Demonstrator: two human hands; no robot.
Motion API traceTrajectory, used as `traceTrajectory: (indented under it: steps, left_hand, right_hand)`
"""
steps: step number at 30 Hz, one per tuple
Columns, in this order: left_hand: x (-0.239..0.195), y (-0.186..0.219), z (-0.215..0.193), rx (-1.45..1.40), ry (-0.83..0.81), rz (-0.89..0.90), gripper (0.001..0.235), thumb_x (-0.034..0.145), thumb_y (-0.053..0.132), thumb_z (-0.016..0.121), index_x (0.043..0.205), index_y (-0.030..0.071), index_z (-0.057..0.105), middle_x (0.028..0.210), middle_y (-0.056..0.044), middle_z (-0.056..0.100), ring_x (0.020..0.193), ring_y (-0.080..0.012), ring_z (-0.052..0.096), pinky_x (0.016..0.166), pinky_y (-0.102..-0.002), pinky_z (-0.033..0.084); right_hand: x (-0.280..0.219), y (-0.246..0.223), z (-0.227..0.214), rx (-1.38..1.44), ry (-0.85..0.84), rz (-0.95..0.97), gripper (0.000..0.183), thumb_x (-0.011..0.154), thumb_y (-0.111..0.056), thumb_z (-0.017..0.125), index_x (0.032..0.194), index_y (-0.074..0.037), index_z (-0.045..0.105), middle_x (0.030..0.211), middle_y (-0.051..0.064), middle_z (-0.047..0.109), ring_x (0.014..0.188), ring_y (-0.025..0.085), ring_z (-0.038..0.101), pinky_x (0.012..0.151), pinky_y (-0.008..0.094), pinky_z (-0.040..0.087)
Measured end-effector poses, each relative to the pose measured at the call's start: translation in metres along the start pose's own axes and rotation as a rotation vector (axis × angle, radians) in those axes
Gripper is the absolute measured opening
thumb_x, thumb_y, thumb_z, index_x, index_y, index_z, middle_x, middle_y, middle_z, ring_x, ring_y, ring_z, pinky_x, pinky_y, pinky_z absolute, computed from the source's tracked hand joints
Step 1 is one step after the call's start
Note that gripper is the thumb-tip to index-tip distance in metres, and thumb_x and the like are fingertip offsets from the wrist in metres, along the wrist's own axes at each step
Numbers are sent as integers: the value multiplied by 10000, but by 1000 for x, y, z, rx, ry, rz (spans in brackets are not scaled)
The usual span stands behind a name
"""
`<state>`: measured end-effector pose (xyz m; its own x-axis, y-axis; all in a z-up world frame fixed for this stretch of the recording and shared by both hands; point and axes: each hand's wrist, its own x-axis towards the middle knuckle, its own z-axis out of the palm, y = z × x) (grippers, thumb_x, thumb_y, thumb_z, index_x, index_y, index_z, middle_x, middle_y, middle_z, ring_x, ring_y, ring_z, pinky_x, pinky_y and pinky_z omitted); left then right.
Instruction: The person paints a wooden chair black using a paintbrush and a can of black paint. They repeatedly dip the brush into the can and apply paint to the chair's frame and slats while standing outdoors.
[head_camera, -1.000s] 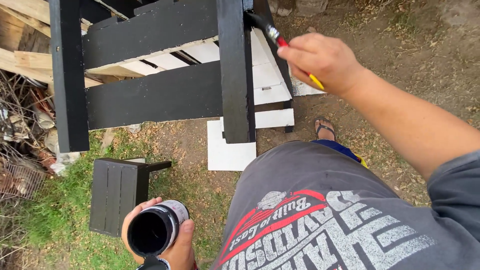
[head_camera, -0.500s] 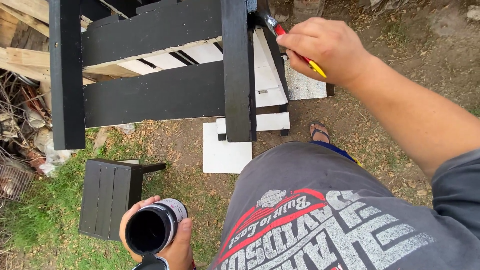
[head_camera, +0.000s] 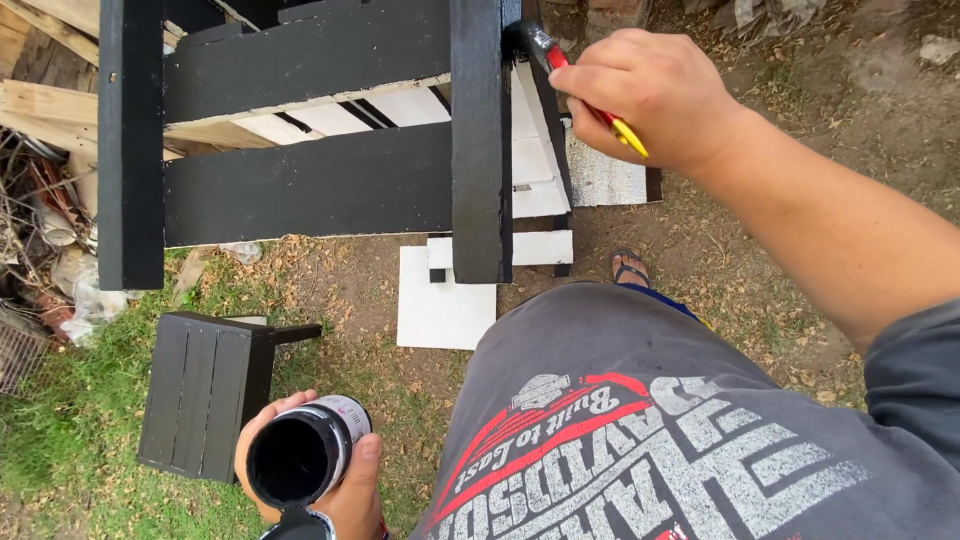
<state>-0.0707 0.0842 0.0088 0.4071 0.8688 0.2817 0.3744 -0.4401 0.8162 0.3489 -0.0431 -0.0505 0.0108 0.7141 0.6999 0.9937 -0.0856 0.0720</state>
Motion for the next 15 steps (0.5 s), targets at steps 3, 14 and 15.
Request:
traceTrajectory:
  steps: [3,14,15]
  left_hand:
    - [-1,-3,3,-32,32,41,770,679,162,765,1337,3,399,1224,-210,535,1135,-359,592,1047,-527,508]
    - [-2,-3,2,-62,1,34,805,658,93,763,1356,14,370,1246,-238,536,1157,-360,580,1064,-507,494]
    - [-2,-4,1,-53,-8,42,804,659,93,769,1353,20,370,1245,-237,539,1153,-360,581,1064,-513,492]
  right_hand:
    - [1,-10,-17,89,16,-11,155,889,-29,681,1028,-44,749,920,95,734,764,221,680,731,322,576]
    - [15,3,-21,152,49,-13,158,893,-17,692,1036,-18,758,922,115,743,795,245,709,745,346,591]
    - [16,3,-29,292,93,12,155,903,60,679,1038,76,753,899,206,746,790,303,724,777,410,615]
